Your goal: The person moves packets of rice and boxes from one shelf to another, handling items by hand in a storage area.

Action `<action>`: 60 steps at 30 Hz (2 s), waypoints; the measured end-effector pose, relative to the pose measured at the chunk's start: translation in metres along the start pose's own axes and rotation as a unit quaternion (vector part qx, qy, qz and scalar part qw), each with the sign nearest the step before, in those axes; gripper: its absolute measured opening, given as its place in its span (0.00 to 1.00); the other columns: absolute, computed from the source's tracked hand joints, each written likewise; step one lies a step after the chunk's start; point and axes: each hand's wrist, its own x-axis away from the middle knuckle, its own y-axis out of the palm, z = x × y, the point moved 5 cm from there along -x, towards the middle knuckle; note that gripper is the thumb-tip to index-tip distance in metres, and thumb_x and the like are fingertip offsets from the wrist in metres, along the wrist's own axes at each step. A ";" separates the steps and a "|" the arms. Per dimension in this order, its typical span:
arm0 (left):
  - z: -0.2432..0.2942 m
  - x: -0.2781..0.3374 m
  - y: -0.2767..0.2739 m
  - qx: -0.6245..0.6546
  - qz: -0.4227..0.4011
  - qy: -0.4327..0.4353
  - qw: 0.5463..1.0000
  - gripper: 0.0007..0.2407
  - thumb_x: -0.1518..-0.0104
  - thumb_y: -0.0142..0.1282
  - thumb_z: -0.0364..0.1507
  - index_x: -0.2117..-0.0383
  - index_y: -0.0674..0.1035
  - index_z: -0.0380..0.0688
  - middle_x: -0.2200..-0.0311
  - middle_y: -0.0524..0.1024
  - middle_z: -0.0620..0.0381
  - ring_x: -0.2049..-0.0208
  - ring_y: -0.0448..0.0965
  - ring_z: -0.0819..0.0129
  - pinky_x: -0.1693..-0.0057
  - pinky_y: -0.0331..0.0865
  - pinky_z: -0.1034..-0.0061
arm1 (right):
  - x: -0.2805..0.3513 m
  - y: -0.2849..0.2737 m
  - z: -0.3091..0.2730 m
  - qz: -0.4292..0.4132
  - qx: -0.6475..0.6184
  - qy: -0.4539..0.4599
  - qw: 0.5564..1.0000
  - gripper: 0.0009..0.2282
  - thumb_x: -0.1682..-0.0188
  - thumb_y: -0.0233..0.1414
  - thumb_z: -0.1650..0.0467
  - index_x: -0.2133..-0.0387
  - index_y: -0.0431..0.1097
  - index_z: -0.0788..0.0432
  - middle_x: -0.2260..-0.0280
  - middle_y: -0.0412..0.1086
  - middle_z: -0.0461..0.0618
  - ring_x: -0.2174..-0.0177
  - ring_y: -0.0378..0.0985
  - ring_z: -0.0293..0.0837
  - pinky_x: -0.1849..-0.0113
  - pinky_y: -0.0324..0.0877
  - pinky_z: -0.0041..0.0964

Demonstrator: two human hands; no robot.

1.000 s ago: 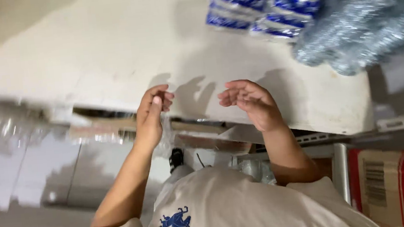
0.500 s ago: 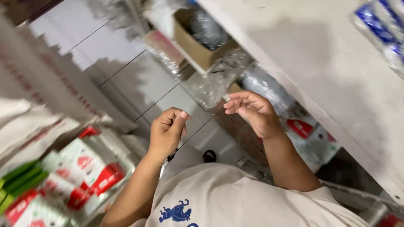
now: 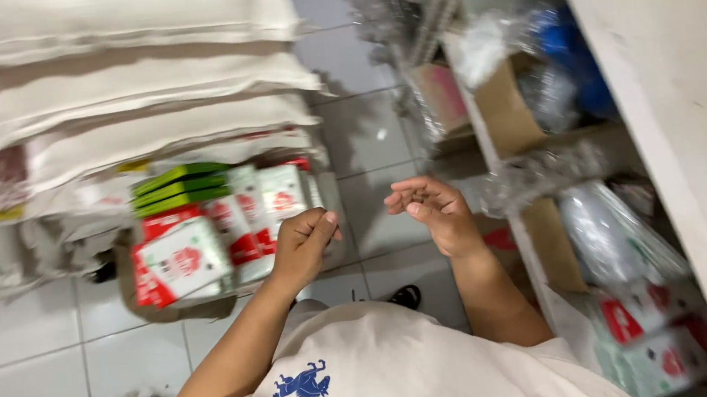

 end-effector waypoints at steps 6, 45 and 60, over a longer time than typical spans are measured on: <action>-0.011 0.035 -0.139 0.056 0.096 0.008 0.994 0.07 0.36 0.52 0.28 0.70 0.79 0.38 0.78 0.72 0.65 0.76 0.66 0.82 0.67 0.61 0.82 | -0.066 0.121 0.064 -0.071 -0.009 0.000 0.997 0.14 0.45 0.53 0.73 0.47 0.71 0.65 0.56 0.76 0.52 0.56 0.77 0.43 0.49 0.72 0.43; -0.014 0.195 -0.421 0.063 0.398 0.080 0.912 0.08 0.34 0.52 0.30 0.63 0.79 0.37 0.71 0.76 0.62 0.69 0.73 0.80 0.61 0.68 0.83 | -0.198 0.410 0.203 -0.360 -0.071 0.136 0.920 0.13 0.48 0.57 0.71 0.53 0.72 0.67 0.59 0.75 0.55 0.59 0.78 0.47 0.53 0.73 0.45; 0.031 0.239 -0.666 0.042 0.264 0.076 0.961 0.09 0.33 0.51 0.31 0.64 0.80 0.39 0.74 0.75 0.63 0.70 0.72 0.80 0.61 0.68 0.82 | -0.225 0.665 0.280 -0.292 -0.135 0.075 0.944 0.11 0.48 0.53 0.72 0.56 0.72 0.70 0.59 0.74 0.59 0.58 0.76 0.49 0.53 0.70 0.43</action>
